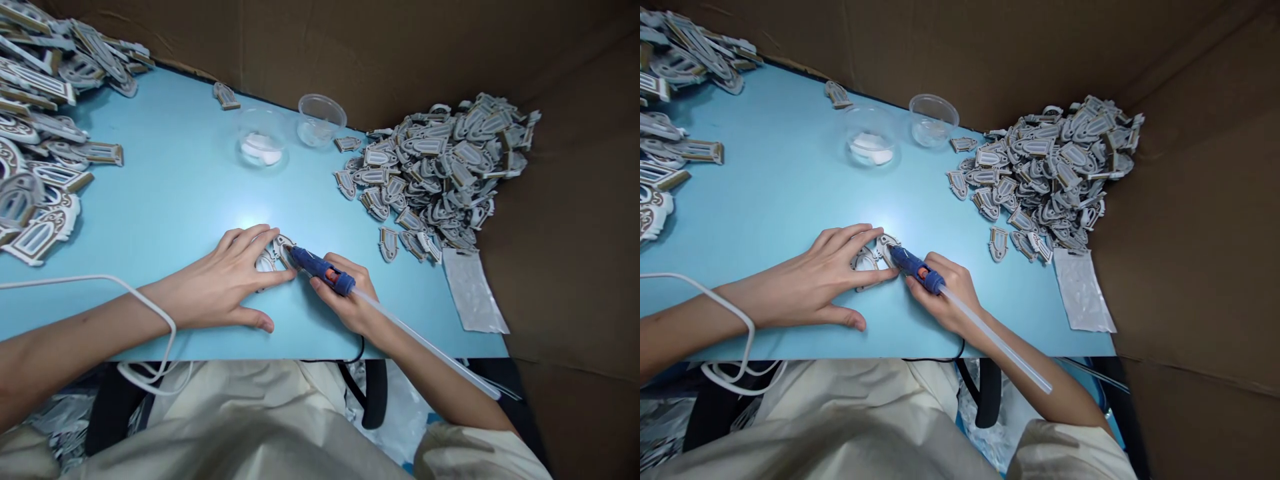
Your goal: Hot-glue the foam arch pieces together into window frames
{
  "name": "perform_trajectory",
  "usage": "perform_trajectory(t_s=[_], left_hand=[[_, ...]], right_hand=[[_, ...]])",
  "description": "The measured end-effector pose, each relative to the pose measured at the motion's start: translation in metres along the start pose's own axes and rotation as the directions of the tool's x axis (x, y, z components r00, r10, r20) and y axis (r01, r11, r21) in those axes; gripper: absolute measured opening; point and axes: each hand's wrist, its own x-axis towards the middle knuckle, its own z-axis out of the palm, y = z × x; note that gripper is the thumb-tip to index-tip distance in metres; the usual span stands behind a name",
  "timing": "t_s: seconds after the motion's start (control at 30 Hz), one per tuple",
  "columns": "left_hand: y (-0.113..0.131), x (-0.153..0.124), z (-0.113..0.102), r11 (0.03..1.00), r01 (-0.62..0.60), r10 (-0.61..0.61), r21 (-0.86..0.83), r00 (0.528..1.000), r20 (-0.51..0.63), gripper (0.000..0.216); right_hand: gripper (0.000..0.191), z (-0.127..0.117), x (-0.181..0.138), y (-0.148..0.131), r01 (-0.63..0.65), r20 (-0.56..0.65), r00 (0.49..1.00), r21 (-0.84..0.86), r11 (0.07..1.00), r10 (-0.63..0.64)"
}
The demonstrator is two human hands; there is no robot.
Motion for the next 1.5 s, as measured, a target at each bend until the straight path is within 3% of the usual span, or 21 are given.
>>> perform_trajectory(t_s=[0.37, 0.83, 1.1, 1.13, 1.2, 1.27, 1.33, 1.4, 1.5], left_hand=[[-0.002, 0.001, -0.002, 0.999, -0.028, 0.027, 0.025, 0.998, 0.049, 0.083], [-0.002, 0.001, -0.001, 0.998, -0.015, 0.015, -0.054, 1.0, 0.009, 0.081], [-0.002, 0.001, -0.002, 1.0, -0.023, 0.023, -0.017, 0.999, 0.029, 0.083], [-0.002, 0.002, -0.002, 1.0, -0.02, 0.021, -0.021, 0.999, 0.031, 0.082], [-0.001, 0.002, -0.003, 1.0, -0.008, 0.009, -0.03, 1.0, 0.029, 0.08], [-0.001, 0.001, -0.003, 0.999, 0.002, -0.001, -0.035, 0.999, 0.032, 0.078], [-0.001, 0.0, -0.003, 0.999, 0.0, 0.001, -0.041, 0.999, 0.039, 0.077], [-0.002, 0.001, -0.003, 0.999, -0.019, 0.02, -0.048, 0.999, 0.028, 0.071], [-0.001, 0.008, -0.004, 0.998, 0.012, -0.017, -0.054, 0.995, -0.101, 0.051]], right_hand=[[0.042, 0.001, 0.0, 0.0, -0.005, 0.013, 1.0, -0.007, 1.0, 0.005], [0.042, 0.0, 0.002, -0.003, -0.03, 0.02, 0.999, -0.019, 0.999, 0.03], [0.043, 0.003, -0.001, -0.002, -0.048, 0.02, 0.999, 0.026, 0.999, 0.047], [0.043, 0.005, 0.001, -0.001, -0.061, -0.031, 0.998, 0.065, 0.996, 0.063], [0.043, 0.009, 0.008, 0.001, -0.062, -0.266, 0.957, 0.204, 0.977, 0.116], [0.046, 0.01, 0.017, 0.003, 0.017, -0.554, 0.809, 0.354, 0.935, 0.195], [0.049, 0.006, 0.025, 0.005, 0.107, -0.697, 0.673, 0.422, 0.9, 0.247], [0.052, 0.001, 0.027, 0.008, 0.113, -0.698, 0.661, 0.455, 0.883, 0.275], [0.062, -0.008, 0.021, 0.014, 0.033, -0.56, 0.76, 0.54, 0.841, 0.329]])
